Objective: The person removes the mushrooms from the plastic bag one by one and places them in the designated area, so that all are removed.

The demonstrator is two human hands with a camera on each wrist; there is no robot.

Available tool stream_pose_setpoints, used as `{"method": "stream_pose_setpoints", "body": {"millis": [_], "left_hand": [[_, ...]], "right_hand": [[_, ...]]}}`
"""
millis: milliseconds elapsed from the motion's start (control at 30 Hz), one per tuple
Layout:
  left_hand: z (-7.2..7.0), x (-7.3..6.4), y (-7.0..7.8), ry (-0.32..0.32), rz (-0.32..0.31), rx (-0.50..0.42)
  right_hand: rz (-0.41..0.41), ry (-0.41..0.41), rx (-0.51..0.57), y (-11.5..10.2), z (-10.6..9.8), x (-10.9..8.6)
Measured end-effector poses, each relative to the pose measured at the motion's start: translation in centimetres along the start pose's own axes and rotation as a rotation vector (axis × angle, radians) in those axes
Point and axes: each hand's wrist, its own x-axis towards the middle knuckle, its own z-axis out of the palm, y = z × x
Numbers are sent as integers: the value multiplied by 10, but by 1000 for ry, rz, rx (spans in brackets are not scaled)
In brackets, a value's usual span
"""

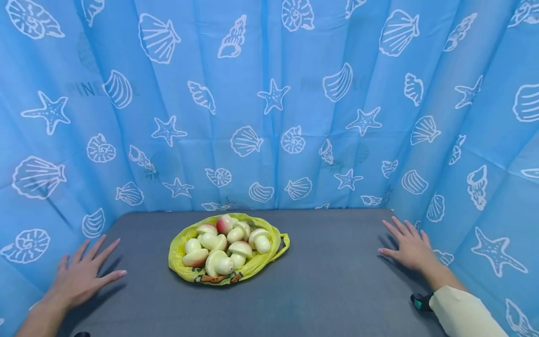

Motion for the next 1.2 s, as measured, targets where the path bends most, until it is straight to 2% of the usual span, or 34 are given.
{"method": "stream_pose_setpoints", "body": {"millis": [133, 300, 433, 533, 700, 833, 1033, 1200], "left_hand": [[-3, 1, 9, 44, 51, 52], [-8, 4, 22, 76, 93, 55], [-9, 6, 30, 82, 126, 50], [-10, 9, 36, 69, 128, 26], [-11, 15, 49, 67, 98, -54], [-11, 18, 58, 63, 71, -138], [-9, 23, 75, 65, 56, -326], [-6, 27, 89, 78, 54, -471]], "right_hand": [[-15, 22, 14, -6, 1, 2], [-41, 58, 29, -18, 3, 8], [-63, 77, 73, -32, 6, 13], [-72, 84, 122, -44, 8, 16], [-130, 134, 170, -63, 10, 20], [-152, 153, 247, -79, 11, 25], [-133, 177, 353, -102, 17, 34], [-164, 223, 428, -125, 26, 39]]}}
